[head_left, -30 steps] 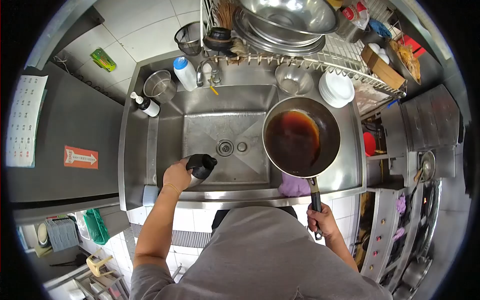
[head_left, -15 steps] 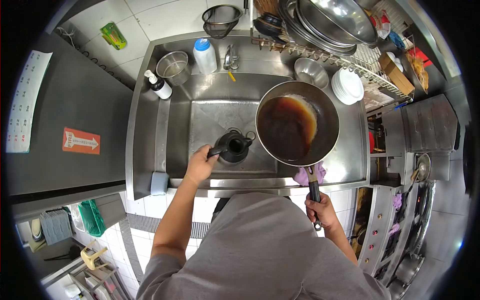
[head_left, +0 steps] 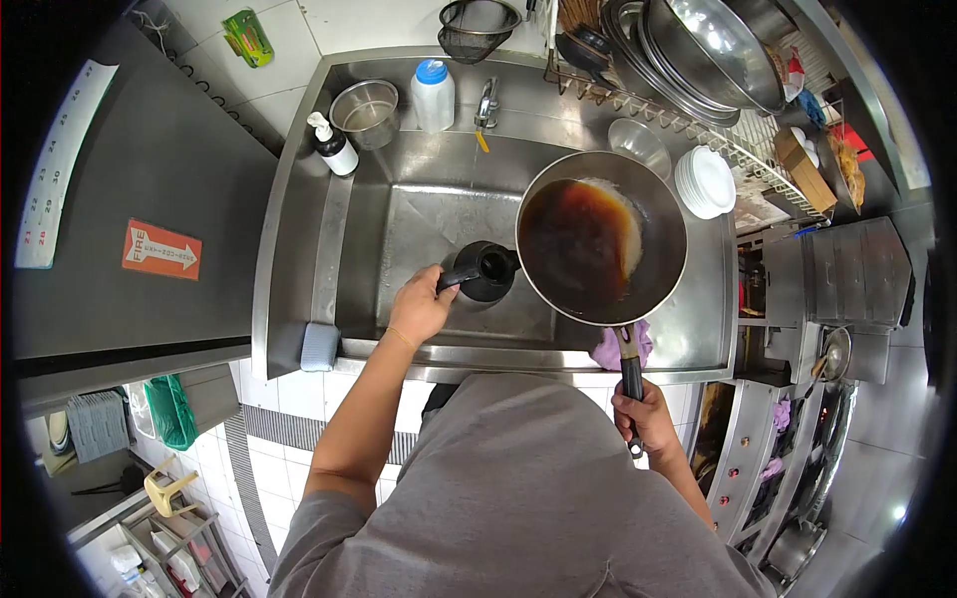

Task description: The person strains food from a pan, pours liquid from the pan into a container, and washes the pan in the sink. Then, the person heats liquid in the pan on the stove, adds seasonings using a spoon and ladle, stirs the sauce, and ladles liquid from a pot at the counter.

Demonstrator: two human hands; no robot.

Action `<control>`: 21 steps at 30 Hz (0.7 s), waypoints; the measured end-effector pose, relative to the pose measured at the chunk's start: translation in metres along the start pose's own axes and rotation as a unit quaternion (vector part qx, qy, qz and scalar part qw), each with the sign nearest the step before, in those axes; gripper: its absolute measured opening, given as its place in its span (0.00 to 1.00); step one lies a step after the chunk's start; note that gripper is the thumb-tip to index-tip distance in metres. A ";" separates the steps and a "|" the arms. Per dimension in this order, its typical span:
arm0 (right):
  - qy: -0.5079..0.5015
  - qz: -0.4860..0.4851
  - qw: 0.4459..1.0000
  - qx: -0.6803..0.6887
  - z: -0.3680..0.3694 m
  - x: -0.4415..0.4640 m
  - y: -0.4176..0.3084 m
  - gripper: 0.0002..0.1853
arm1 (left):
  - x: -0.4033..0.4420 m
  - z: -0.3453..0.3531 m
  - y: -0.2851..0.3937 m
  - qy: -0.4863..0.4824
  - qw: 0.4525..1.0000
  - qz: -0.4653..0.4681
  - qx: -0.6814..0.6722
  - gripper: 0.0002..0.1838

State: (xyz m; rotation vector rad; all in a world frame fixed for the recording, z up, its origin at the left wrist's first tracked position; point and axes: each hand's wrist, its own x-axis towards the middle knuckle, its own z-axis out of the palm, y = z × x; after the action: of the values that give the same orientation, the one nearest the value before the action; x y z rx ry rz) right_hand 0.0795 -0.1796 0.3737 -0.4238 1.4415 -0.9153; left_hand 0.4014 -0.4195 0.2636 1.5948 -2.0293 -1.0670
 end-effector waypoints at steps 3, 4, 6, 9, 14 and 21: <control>0.006 0.001 1.000 -0.008 0.001 -0.001 -0.002 0.06 | -0.001 0.003 0.001 0.004 1.000 0.000 0.006 0.14; 0.009 0.002 1.000 -0.014 0.003 -0.002 -0.005 0.06 | -0.002 0.004 0.002 0.008 1.000 0.004 0.012 0.14; 0.012 0.004 1.000 -0.022 0.004 -0.004 -0.007 0.06 | -0.003 0.005 0.005 0.011 1.000 0.001 0.007 0.14; 0.019 0.007 0.999 -0.036 0.006 -0.005 -0.008 0.07 | -0.005 0.008 0.007 0.020 1.000 0.002 -0.001 0.14; 0.029 0.003 0.998 -0.057 0.008 -0.008 -0.009 0.07 | -0.007 0.010 0.011 0.024 1.000 0.003 -0.003 0.14; 0.027 0.000 0.997 -0.069 0.008 -0.009 -0.009 0.07 | -0.009 0.011 0.014 0.037 0.999 0.020 0.015 0.15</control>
State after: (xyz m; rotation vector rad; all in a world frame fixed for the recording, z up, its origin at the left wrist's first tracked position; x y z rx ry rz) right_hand 0.0862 -0.1805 0.3874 -0.5050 1.5600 -0.8354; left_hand 0.3869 -0.4065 0.2683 1.5761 -2.0293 -0.9546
